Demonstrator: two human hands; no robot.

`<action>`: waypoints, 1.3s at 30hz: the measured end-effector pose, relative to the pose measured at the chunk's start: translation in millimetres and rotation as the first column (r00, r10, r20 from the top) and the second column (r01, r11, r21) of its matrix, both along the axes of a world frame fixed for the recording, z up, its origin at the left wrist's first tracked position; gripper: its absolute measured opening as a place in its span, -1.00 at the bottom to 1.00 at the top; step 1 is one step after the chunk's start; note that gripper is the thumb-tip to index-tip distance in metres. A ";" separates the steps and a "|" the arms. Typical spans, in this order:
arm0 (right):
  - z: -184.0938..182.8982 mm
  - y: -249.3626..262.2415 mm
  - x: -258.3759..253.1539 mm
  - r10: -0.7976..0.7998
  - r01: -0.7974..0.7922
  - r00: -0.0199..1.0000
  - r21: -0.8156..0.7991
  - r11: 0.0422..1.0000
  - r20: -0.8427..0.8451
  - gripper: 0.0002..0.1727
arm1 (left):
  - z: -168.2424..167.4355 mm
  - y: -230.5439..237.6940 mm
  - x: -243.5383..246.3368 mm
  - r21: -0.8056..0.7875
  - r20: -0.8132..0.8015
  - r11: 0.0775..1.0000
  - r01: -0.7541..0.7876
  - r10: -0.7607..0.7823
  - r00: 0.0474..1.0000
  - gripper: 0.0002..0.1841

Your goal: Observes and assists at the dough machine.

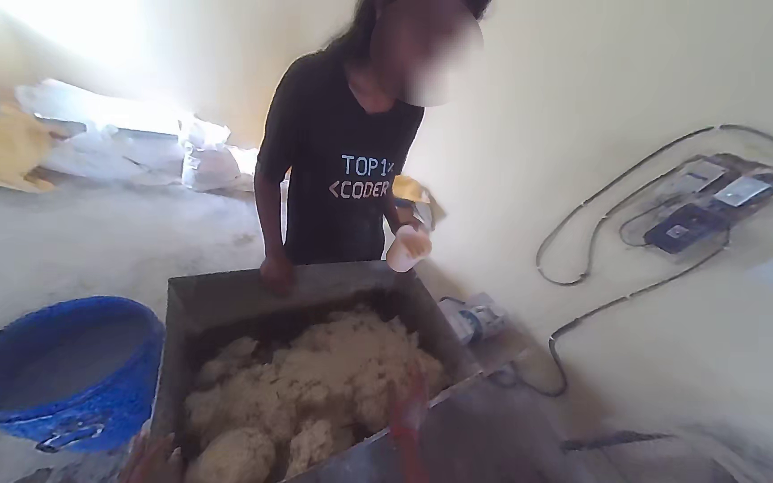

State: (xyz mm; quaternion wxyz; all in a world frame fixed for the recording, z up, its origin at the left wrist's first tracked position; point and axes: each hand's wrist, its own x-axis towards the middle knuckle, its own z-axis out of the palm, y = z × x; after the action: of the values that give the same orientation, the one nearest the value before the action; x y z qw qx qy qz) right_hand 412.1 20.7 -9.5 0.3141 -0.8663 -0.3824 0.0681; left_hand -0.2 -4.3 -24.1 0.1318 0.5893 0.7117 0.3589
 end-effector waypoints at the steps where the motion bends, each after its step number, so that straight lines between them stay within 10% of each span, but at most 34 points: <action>1: -0.8 -3.2 1.0 0.003 -0.003 1.000 0.010 1.000 0.003 -0.09 | -1.5 -0.3 0.9 -0.029 -0.029 0.999 -0.018 0.017 0.999 -0.53; 39: 7.0 7.9 1.0 0.014 -0.013 1.000 -0.055 0.998 0.024 -0.31 | 0.2 1.5 -0.7 0.006 -0.007 1.000 0.014 -0.013 1.000 -0.55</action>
State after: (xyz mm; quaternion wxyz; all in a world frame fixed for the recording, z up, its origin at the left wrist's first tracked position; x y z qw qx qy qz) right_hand 413.0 28.6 -2.6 0.2849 -0.8728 -0.3901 0.0702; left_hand -0.9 -2.9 -23.9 0.1298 0.5958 0.7071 0.3579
